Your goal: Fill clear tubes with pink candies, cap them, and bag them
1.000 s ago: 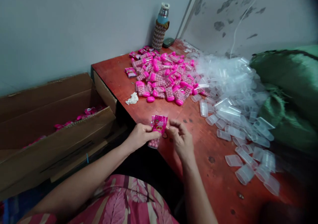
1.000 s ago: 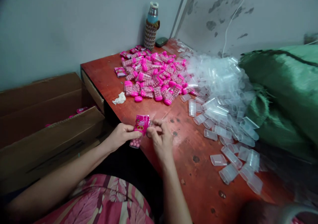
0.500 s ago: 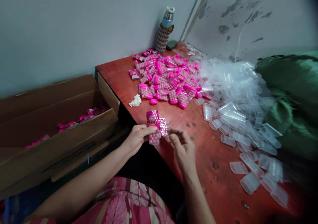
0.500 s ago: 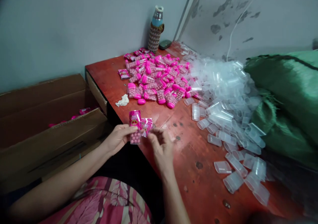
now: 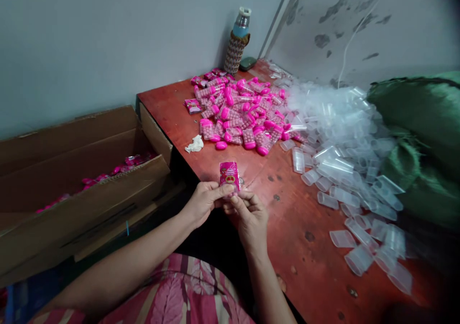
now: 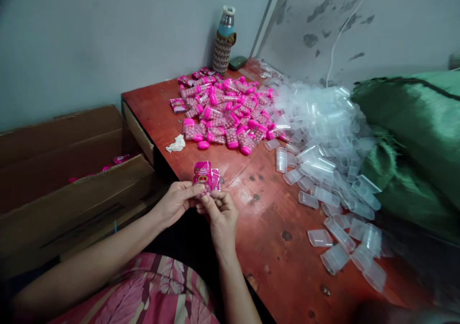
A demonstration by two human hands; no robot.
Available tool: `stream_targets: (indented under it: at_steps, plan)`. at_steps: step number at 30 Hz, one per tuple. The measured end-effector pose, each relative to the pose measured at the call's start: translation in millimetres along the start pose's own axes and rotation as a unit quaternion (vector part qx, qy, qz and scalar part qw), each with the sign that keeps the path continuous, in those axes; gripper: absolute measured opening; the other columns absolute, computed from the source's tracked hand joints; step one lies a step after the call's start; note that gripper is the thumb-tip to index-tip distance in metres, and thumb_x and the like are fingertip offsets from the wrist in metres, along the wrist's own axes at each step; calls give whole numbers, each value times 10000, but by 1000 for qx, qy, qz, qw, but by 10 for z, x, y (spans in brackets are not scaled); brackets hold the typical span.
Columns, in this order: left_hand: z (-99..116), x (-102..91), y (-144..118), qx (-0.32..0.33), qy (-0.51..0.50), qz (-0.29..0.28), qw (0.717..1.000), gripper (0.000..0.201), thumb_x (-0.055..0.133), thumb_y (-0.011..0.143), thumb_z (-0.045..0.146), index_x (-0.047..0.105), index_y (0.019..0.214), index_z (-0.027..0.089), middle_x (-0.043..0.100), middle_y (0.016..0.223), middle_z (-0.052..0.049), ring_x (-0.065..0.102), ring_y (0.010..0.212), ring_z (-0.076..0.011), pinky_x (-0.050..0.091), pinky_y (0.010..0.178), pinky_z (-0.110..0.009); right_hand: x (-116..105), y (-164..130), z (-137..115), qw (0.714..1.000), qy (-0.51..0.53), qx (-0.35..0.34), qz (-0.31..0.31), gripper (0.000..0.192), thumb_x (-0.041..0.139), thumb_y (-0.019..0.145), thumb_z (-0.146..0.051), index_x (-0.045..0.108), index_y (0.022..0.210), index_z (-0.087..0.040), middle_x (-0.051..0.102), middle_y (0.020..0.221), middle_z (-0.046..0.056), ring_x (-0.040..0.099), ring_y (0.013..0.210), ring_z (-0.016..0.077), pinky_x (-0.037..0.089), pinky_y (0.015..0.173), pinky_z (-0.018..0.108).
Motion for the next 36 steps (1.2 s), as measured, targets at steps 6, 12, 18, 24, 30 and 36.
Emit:
stream_targets:
  at_steps: [6, 12, 18, 24, 30, 36]
  plan:
    - [201, -96, -106, 43, -50, 22, 998, 179, 690, 655, 246, 619, 659, 81, 648, 691, -68, 611, 672, -156, 484, 694, -299, 52, 102, -25, 1000, 0, -17, -1, 165, 657, 707, -228, 532, 791, -160, 617, 600, -18, 569, 508, 94, 460, 500, 197]
    - [1127, -572, -283, 325, -23, 146, 934, 422, 496, 753, 515, 609, 970, 171, 658, 967, -80, 593, 944, -205, 443, 859, -361, -175, 140, -143, 998, -32, -34, 35, 191, 629, 728, -293, 534, 808, -148, 628, 670, 17, 570, 522, 114, 471, 514, 244]
    - [587, -198, 57, 282, 433, 54, 854, 342, 688, 645, 300, 640, 979, 242, 577, 1154, -47, 382, 1201, -246, 151, 1047, -424, -296, 130, -201, 996, -73, -35, 42, 195, 572, 767, -355, 547, 765, -162, 613, 701, 13, 552, 552, 107, 449, 528, 237]
    - [274, -97, 209, 307, 525, 34, 793, 214, 597, 735, 214, 650, 933, 275, 580, 1142, -40, 306, 1248, -232, 1, 1041, -482, -306, 145, -223, 994, -101, -35, 31, 194, 562, 774, -342, 548, 754, -149, 617, 718, 29, 546, 565, 100, 435, 525, 221]
    - [285, -96, 192, 336, 515, 49, 787, 209, 570, 753, 203, 655, 931, 270, 633, 1055, -41, 371, 1209, -223, 31, 1048, -474, -314, 309, -145, 993, -102, -44, 43, 226, 591, 744, -345, 529, 865, -165, 595, 785, 15, 555, 600, 96, 455, 541, 217]
    - [342, -4, 54, 281, 379, 59, 880, 286, 639, 688, 222, 650, 970, 270, 605, 1109, -27, 434, 1157, -222, 248, 1021, -376, -160, 451, -177, 998, -52, -21, 3, 376, 635, 695, -328, 459, 1001, -198, 509, 617, -63, 473, 474, 76, 390, 401, 165]
Point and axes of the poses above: each hand's wrist, its own y-axis towards the middle knuckle, its own x-axis out of the palm, z = x × y, the point moved 7 cm from there along y, towards the middle knuckle
